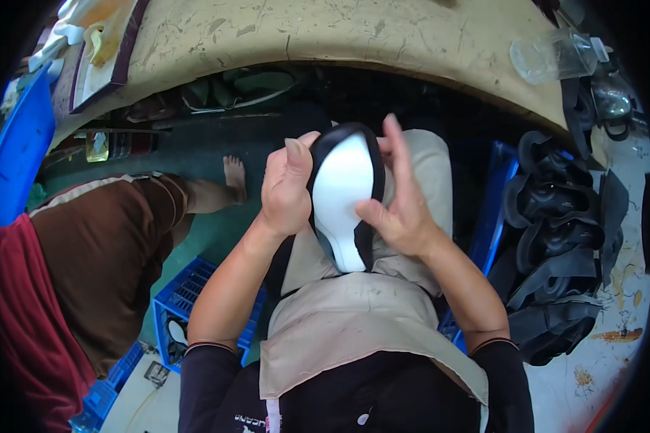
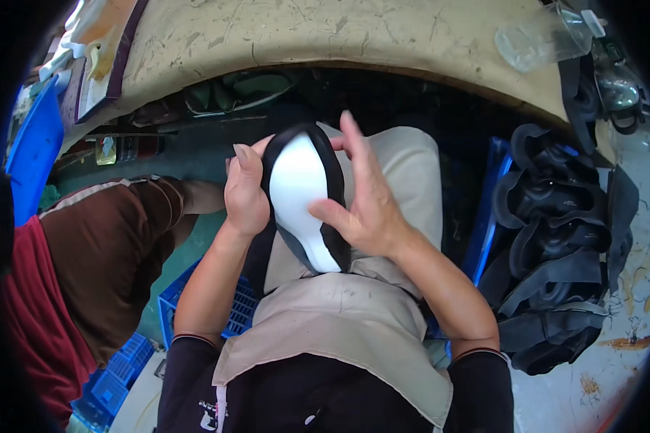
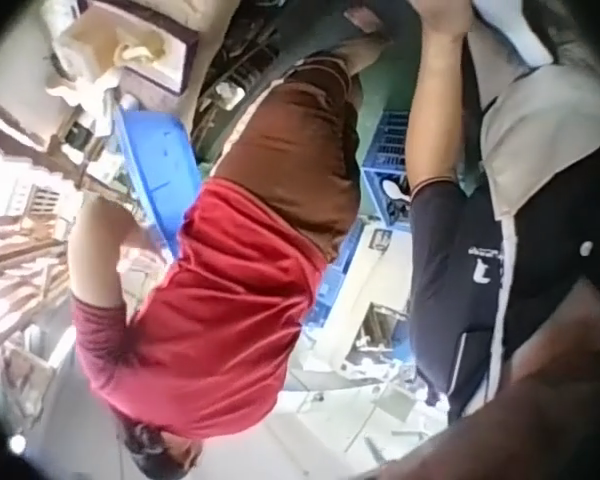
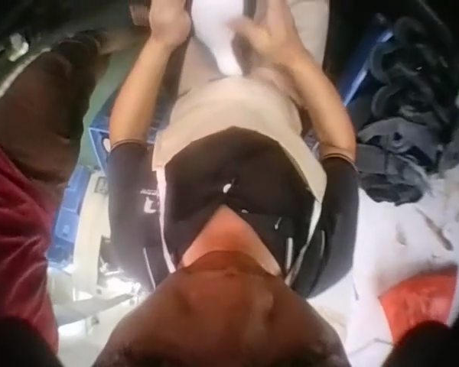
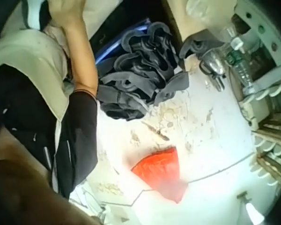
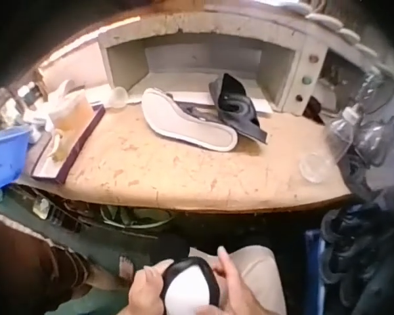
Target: The recorder is attaching shoe uppers to white soles using a liquid adhesive from a small bottle and manual pressing.
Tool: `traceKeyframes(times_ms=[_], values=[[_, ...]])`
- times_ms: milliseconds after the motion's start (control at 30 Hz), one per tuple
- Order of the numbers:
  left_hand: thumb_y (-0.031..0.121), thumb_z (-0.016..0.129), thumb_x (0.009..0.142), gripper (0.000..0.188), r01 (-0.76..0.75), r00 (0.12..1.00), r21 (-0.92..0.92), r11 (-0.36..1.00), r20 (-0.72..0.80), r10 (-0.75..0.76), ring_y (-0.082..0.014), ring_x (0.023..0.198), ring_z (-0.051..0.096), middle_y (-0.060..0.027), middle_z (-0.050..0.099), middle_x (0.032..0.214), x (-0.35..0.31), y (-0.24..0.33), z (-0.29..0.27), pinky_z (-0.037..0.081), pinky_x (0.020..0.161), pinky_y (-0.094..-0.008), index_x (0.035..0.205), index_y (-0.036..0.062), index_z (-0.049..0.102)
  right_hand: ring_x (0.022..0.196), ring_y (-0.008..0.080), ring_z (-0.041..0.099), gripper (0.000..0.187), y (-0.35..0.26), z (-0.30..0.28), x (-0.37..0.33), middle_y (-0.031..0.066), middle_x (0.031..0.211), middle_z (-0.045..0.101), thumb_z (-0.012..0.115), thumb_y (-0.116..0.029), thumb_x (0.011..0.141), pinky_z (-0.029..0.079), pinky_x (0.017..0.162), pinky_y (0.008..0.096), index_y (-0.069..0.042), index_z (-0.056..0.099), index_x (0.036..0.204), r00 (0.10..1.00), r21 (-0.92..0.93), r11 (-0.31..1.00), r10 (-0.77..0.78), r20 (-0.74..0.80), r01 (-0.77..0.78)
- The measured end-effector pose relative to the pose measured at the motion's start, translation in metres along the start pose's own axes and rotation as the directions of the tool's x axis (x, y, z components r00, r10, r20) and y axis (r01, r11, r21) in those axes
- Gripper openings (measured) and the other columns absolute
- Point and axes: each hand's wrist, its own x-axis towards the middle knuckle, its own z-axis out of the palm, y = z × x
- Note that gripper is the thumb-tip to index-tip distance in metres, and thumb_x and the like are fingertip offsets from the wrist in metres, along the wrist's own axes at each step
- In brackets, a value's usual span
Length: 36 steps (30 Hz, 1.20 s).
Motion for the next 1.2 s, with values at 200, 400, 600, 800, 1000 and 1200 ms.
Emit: traceKeyframes(times_ms=[200, 400, 600, 800, 1000, 1200], values=[[0.050, 0.032, 0.110, 0.064, -0.190, 0.980, 0.069, 0.979, 0.077, 0.184, -0.0131, 0.069, 0.045, -0.0042, 0.056, 0.077, -0.004, 0.016, 0.022, 0.038, 0.064, -0.0260, 0.087, -0.0007, 0.063, 0.087, 0.0265, 0.063, 0.058, -0.038, -0.043, 0.057, 0.0163, 0.107, 0.068, 0.072, -0.019, 0.086, 0.051, 0.079, 0.0328, 0.002, 0.058, 0.138, 0.937, 0.001, 0.968, -0.242, 0.252, 0.250], [0.058, 0.029, 0.107, 0.076, -0.321, 0.897, 0.232, 0.918, 0.387, 0.216, -0.0187, 0.068, 0.049, -0.0112, 0.062, 0.087, -0.006, 0.015, 0.005, 0.041, 0.063, -0.0297, 0.100, -0.0080, 0.066, 0.065, 0.0179, 0.053, 0.032, -0.042, -0.054, 0.041, 0.0072, 0.080, 0.065, 0.071, -0.009, 0.081, 0.044, 0.061, 0.0261, -0.001, 0.076, 0.112, 0.864, -0.046, 0.901, -0.399, 0.306, 0.432], [0.028, 0.048, 0.104, 0.041, -0.382, 0.854, 0.292, 0.877, 0.475, 0.214, -0.0174, 0.066, 0.042, -0.0082, 0.056, 0.078, 0.006, 0.062, 0.027, 0.036, 0.061, -0.0291, 0.083, -0.0040, 0.064, 0.062, 0.0151, 0.048, 0.019, -0.073, -0.090, 0.063, 0.0045, 0.075, 0.062, 0.070, -0.010, 0.088, 0.039, 0.057, 0.0263, -0.005, 0.079, 0.104, 0.933, 0.057, 0.981, -0.195, 0.303, 0.187], [0.005, 0.057, 0.096, 0.022, -0.243, 0.929, 0.409, 0.880, 0.360, 0.089, -0.0170, 0.065, 0.043, -0.0067, 0.055, 0.076, -0.001, 0.083, 0.034, 0.036, 0.061, -0.0292, 0.075, -0.0017, 0.061, 0.074, 0.0161, 0.055, 0.026, -0.068, -0.097, 0.065, 0.0068, 0.088, 0.066, 0.062, -0.019, 0.099, 0.044, 0.066, 0.0266, -0.005, 0.075, 0.117, 0.891, 0.166, 0.956, 0.150, 0.429, -0.240], [0.017, 0.048, 0.106, 0.029, -0.176, 0.895, -0.034, 0.984, -0.422, 0.146, -0.0127, 0.082, 0.058, -0.0072, 0.067, 0.094, 0.009, 0.112, 0.019, 0.047, 0.078, -0.0300, 0.102, -0.0041, 0.067, 0.105, 0.0222, 0.061, 0.043, -0.005, -0.082, 0.010, 0.0131, 0.120, 0.066, 0.051, -0.030, 0.107, 0.048, 0.093, 0.0326, -0.004, 0.059, 0.140, 0.939, 0.819, 0.526, 0.342, 0.042, -0.228], [0.004, 0.064, 0.080, 0.042, 0.019, 0.998, -0.003, 1.000, 0.055, -0.019, -0.0226, 0.100, 0.061, -0.0159, 0.067, 0.118, -0.064, 0.012, -0.009, 0.049, 0.095, -0.0326, 0.120, -0.0068, 0.062, 0.113, 0.0223, 0.059, 0.041, 0.019, -0.118, 0.036, 0.0133, 0.127, 0.064, 0.048, -0.028, 0.107, 0.046, 0.099, 0.0345, -0.003, 0.059, 0.137, 0.827, 0.933, 0.319, 0.560, -0.044, -0.167]])
